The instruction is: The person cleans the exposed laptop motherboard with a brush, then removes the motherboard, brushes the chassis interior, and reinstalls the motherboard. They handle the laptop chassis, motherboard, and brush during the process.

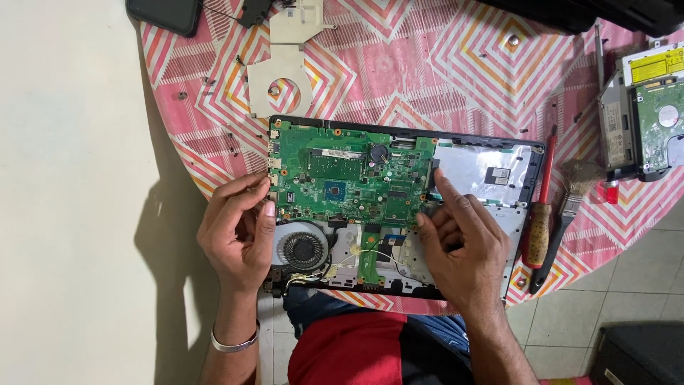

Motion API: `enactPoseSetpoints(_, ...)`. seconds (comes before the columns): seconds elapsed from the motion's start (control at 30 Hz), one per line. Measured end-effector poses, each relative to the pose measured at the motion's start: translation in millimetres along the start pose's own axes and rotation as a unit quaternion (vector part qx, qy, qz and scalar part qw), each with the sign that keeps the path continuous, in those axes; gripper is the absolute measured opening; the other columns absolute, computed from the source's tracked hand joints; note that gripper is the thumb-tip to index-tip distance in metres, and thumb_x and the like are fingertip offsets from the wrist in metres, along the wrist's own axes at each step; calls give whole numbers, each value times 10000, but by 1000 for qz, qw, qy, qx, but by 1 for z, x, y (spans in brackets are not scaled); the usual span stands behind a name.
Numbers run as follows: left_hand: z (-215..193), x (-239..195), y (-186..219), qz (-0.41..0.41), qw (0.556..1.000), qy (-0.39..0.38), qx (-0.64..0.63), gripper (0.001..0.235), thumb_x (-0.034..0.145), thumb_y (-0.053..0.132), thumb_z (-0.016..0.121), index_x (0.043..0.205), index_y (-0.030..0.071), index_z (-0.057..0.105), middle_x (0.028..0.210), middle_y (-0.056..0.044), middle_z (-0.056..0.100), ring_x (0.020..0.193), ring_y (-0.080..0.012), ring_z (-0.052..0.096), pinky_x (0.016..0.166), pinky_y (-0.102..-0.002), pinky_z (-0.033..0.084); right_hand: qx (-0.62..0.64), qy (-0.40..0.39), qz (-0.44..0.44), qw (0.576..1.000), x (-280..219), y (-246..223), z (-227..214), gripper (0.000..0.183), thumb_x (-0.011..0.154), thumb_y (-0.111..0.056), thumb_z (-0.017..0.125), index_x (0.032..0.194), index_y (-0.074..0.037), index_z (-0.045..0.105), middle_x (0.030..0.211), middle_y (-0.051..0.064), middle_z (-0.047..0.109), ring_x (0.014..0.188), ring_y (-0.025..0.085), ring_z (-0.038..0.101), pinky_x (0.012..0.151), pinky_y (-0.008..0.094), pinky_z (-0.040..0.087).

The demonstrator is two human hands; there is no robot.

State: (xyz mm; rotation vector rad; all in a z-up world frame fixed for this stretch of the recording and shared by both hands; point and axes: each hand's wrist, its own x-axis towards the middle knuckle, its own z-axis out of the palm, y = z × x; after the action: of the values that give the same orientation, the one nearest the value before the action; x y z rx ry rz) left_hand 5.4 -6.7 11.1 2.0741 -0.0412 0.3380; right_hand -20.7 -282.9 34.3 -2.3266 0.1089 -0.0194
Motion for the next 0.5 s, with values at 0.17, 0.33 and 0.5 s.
enactPoseSetpoints(0.17, 0, 5, 2, 0, 1000, -3, -6, 208, 1009, 142, 643, 1041, -56, 696, 1130, -207, 682, 859, -197, 678, 589, -223, 520, -1, 11, -11, 1000, 5, -3, -1, 551, 952, -85, 797, 1469, -59, 607, 862, 20, 603, 602, 97, 443, 531, 249, 454)
enactPoseSetpoints(0.33, -2, 15, 6, -47, 999, -4, -23, 157, 1042, 162, 650, 1090, 15, 671, 1031, -86, 670, 603, -68, 410, 536, -206, 352, -18, -6, 8, 1000, 5, -4, -3, 555, 950, -121, 787, 1470, -93, 595, 861, 3, 648, 617, 109, 514, 563, 277, 499)
enactPoseSetpoints(0.5, 2, 20, -2, -4, 997, -43, 71, 335, 1104, 249, 587, 1407, 122, 651, 1068, -60, 562, 619, -70, 346, 522, -200, 366, -32, -10, 17, 999, 3, -4, -2, 636, 972, -136, 765, 1558, -123, 516, 859, -8, 657, 609, 101, 505, 581, 290, 505)
